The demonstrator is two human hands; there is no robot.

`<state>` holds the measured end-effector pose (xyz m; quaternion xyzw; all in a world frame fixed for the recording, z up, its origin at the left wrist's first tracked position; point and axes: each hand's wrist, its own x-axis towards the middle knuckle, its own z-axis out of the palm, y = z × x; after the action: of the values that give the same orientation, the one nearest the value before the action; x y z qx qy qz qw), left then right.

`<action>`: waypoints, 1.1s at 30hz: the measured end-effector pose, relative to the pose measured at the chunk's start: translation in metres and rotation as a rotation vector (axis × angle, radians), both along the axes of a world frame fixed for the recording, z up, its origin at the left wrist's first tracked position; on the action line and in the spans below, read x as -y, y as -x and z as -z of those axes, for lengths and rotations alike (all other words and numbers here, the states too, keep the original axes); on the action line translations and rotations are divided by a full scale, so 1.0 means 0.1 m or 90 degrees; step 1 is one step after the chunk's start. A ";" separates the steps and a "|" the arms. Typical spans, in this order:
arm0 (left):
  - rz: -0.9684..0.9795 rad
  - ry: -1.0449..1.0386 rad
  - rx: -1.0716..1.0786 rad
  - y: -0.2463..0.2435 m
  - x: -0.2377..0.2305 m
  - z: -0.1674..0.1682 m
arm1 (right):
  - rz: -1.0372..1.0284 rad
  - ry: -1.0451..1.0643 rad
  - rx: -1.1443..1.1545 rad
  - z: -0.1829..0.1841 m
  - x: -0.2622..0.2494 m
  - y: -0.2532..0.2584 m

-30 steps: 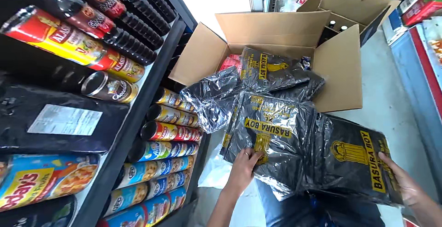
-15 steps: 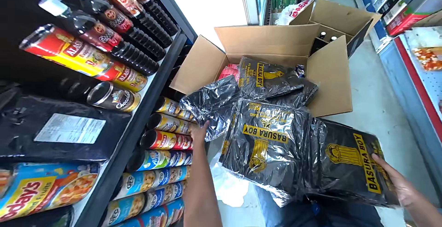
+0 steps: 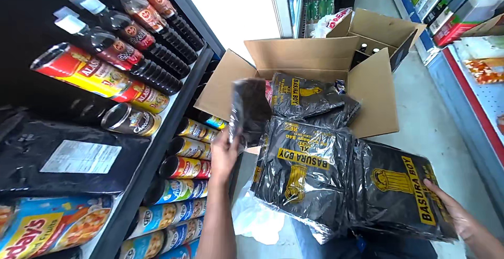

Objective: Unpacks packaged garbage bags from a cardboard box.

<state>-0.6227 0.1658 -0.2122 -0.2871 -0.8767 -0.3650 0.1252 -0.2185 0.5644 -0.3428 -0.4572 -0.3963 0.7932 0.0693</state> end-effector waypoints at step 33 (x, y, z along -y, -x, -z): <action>0.113 0.152 0.445 0.31 -0.90 0.27 | -0.002 0.022 0.016 -0.12 -0.01 0.06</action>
<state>-0.6537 0.2554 -0.2388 -0.2326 -0.8747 -0.3456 -0.2478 -0.2241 0.5651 -0.3311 -0.4679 -0.3839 0.7942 0.0552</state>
